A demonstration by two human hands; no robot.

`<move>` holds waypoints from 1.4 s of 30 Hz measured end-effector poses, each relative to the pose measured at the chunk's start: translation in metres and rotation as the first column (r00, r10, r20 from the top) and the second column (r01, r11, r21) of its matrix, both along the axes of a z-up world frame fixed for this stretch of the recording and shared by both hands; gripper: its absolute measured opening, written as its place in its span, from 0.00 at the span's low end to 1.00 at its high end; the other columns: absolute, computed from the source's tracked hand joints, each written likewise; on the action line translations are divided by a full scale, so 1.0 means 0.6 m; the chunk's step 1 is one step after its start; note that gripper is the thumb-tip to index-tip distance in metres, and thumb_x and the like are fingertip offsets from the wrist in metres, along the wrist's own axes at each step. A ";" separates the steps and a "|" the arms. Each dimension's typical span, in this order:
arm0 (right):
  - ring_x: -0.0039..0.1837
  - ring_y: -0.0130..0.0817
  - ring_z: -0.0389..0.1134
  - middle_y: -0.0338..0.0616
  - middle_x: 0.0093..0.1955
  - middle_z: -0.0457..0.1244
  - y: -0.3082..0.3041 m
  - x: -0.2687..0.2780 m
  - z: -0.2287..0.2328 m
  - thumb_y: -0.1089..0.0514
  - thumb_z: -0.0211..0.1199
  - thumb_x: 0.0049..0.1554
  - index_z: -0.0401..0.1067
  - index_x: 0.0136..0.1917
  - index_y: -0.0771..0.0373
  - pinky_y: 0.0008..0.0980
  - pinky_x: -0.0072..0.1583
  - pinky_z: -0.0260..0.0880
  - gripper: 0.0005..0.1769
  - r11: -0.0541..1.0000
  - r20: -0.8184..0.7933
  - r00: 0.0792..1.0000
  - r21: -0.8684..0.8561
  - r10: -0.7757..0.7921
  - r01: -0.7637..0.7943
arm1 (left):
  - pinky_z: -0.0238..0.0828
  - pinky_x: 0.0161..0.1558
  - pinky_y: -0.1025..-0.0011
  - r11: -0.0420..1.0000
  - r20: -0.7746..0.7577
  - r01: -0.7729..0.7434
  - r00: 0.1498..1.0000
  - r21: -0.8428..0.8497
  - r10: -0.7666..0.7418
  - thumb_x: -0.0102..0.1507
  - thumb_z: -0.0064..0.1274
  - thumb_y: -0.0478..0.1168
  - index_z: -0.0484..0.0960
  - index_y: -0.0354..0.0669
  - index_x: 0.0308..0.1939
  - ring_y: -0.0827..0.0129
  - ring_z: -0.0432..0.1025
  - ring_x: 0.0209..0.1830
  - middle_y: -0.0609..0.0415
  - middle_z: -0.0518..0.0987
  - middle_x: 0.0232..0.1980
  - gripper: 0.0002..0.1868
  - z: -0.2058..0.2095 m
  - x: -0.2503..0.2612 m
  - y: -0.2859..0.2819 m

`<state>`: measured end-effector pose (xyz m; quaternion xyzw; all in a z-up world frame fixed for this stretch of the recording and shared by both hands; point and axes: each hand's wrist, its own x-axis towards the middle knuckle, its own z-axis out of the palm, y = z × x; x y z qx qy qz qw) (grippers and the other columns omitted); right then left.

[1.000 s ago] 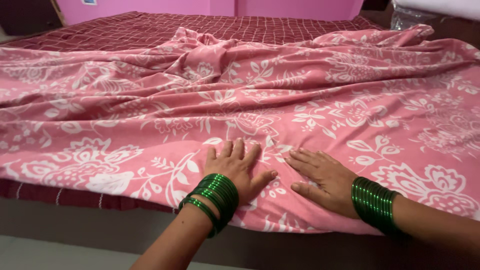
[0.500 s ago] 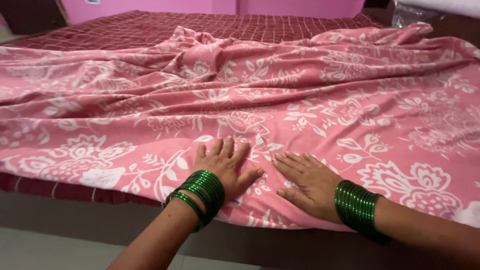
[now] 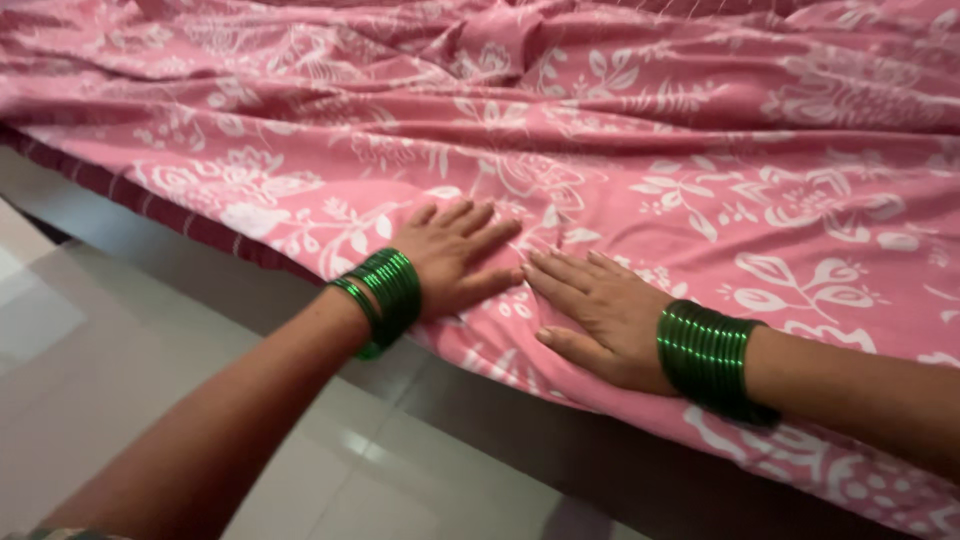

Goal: The person spreads a bedsheet across a mattress, smooths the fabric by hand, and tucks and aligns the edges along the side of the bed.

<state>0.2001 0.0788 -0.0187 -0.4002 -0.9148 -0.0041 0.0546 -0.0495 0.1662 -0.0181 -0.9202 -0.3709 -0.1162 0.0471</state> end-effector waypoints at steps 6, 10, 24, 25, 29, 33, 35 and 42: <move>0.84 0.52 0.39 0.61 0.83 0.41 0.010 0.010 -0.006 0.37 0.47 0.63 0.45 0.80 0.67 0.52 0.77 0.36 0.44 0.992 -0.037 0.994 0.068 0.108 -0.105 | 0.39 0.74 0.46 0.999 0.023 0.012 1.000 -0.046 -0.010 0.65 0.35 0.72 0.60 0.55 0.77 0.48 0.48 0.80 0.42 0.57 0.80 0.42 0.004 -0.003 -0.008; 0.83 0.54 0.39 0.64 0.83 0.40 0.009 0.019 -0.007 0.36 0.46 0.64 0.45 0.80 0.69 0.52 0.77 0.36 0.45 0.985 -0.045 0.987 0.085 0.154 -0.150 | 0.40 0.74 0.47 0.999 0.012 0.005 1.000 -0.042 -0.004 0.64 0.37 0.72 0.60 0.56 0.77 0.49 0.49 0.80 0.43 0.57 0.80 0.43 0.005 -0.003 -0.008; 0.70 0.48 0.63 0.56 0.68 0.62 -0.017 -0.071 0.088 0.33 0.49 0.62 0.64 0.68 0.67 0.41 0.69 0.63 0.38 0.993 0.000 0.996 -0.075 -0.086 0.086 | 0.69 0.63 0.63 0.945 0.418 0.220 0.902 -0.241 -0.103 0.63 0.53 0.60 0.80 0.47 0.59 0.60 0.74 0.59 0.51 0.81 0.59 0.28 0.031 -0.044 -0.009; 0.66 0.45 0.65 0.52 0.63 0.64 -0.024 -0.088 0.101 0.32 0.49 0.60 0.66 0.67 0.63 0.40 0.67 0.65 0.37 0.970 0.062 0.978 -0.131 -0.197 0.204 | 0.69 0.63 0.63 0.942 0.421 0.243 0.898 -0.233 -0.128 0.63 0.53 0.60 0.80 0.47 0.59 0.60 0.74 0.59 0.51 0.81 0.59 0.28 0.042 -0.056 -0.012; 0.63 0.41 0.68 0.43 0.65 0.65 -0.050 -0.147 0.118 0.33 0.51 0.58 0.67 0.68 0.56 0.39 0.63 0.68 0.34 0.908 0.078 0.926 -0.182 -0.370 0.378 | 0.77 0.50 0.66 0.826 0.509 0.251 0.859 -0.505 0.051 0.59 0.61 0.52 0.82 0.49 0.55 0.64 0.79 0.46 0.50 0.85 0.45 0.24 0.068 -0.106 -0.011; 0.65 0.42 0.67 0.43 0.66 0.65 -0.074 -0.187 0.085 0.39 0.57 0.58 0.72 0.65 0.53 0.41 0.60 0.68 0.27 0.942 -0.100 0.938 0.004 -0.332 0.334 | 0.76 0.49 0.68 0.908 0.590 0.329 0.799 -0.261 -0.120 0.59 0.60 0.46 0.88 0.48 0.48 0.67 0.81 0.44 0.53 0.86 0.44 0.15 0.052 -0.153 -0.002; 0.64 0.41 0.68 0.42 0.65 0.66 -0.064 -0.206 0.066 0.43 0.63 0.54 0.70 0.65 0.54 0.39 0.61 0.69 0.28 0.920 -0.265 0.889 0.017 -0.373 0.391 | 0.76 0.47 0.67 0.907 0.537 0.279 0.841 -0.315 -0.072 0.57 0.61 0.45 0.88 0.50 0.47 0.65 0.80 0.42 0.52 0.85 0.42 0.15 0.043 -0.156 0.001; 0.56 0.44 0.72 0.46 0.57 0.70 -0.043 -0.226 0.058 0.46 0.68 0.48 0.72 0.65 0.54 0.41 0.55 0.72 0.32 0.867 -0.280 0.850 0.100 -0.446 0.488 | 0.75 0.46 0.65 0.873 0.652 0.472 0.702 -0.125 -0.287 0.55 0.59 0.38 0.84 0.45 0.48 0.60 0.78 0.44 0.52 0.83 0.44 0.17 0.021 -0.176 0.010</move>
